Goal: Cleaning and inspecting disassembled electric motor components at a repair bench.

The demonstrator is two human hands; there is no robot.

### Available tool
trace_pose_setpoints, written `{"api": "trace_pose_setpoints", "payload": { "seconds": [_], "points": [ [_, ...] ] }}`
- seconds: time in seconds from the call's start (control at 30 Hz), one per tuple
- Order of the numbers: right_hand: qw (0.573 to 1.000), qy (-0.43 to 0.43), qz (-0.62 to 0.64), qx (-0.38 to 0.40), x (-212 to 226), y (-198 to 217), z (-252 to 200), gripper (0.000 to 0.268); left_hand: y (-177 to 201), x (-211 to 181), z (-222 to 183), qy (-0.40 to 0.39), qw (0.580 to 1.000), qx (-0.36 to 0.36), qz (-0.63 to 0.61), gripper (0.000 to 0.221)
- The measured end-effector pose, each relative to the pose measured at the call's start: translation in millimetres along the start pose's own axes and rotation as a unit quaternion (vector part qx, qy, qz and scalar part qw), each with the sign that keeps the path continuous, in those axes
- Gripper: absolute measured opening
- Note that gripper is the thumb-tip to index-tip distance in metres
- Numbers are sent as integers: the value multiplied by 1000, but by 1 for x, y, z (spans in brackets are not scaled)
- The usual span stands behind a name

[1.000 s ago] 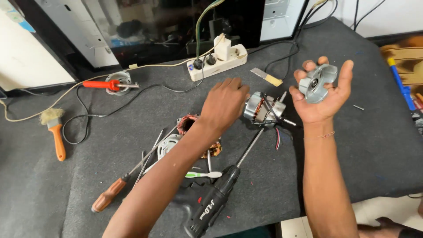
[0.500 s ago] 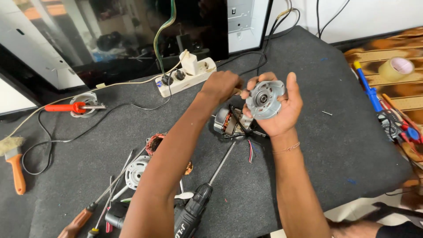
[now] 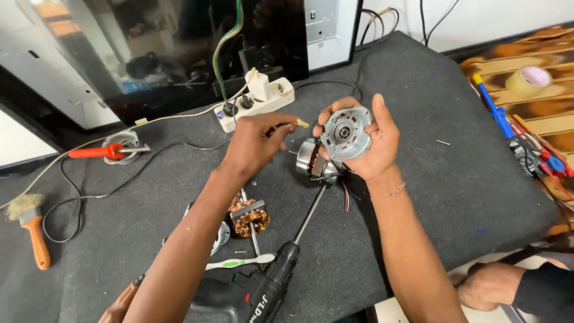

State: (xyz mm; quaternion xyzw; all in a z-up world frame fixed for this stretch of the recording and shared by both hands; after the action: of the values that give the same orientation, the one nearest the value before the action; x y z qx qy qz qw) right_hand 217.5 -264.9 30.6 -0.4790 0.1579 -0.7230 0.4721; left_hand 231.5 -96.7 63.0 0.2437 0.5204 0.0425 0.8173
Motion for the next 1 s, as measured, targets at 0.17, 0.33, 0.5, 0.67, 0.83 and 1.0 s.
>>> {"api": "trace_pose_setpoints", "payload": {
  "seconds": [0.17,0.33,0.5,0.67,0.83,1.0],
  "points": [
    [999,-32,24,15,-27,-30,0,57,32,23,-52,113,982,-40,-149,43],
    [997,-72,32,-13,-65,-41,-3,57,48,50,-97,208,917,-134,-312,26],
    [993,-96,-5,-66,-102,-46,-13,53,65,19,-111,111,907,-192,-357,40],
    [989,-113,29,-90,-126,-49,-22,54,56,11,-118,116,957,-131,-230,33],
    [984,-138,65,-90,-148,-57,-26,63,58,35,-124,159,958,-148,-187,32],
    [981,-155,23,-111,-164,-38,-41,62,72,28,-126,169,963,-189,-92,27]
  ]
}}
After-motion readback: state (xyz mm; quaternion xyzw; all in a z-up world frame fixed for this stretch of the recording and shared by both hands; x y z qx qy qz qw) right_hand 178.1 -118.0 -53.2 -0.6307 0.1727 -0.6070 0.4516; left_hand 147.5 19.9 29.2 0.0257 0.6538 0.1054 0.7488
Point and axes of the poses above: each hand's wrist, its own z-axis towards the middle knuckle, its own y-axis out of the back of the hand, x = y × z, the point moved 10 cm from there along z, towards the middle knuckle, and after that the axes turned 8 degrees about y, right-handed, at the moved point
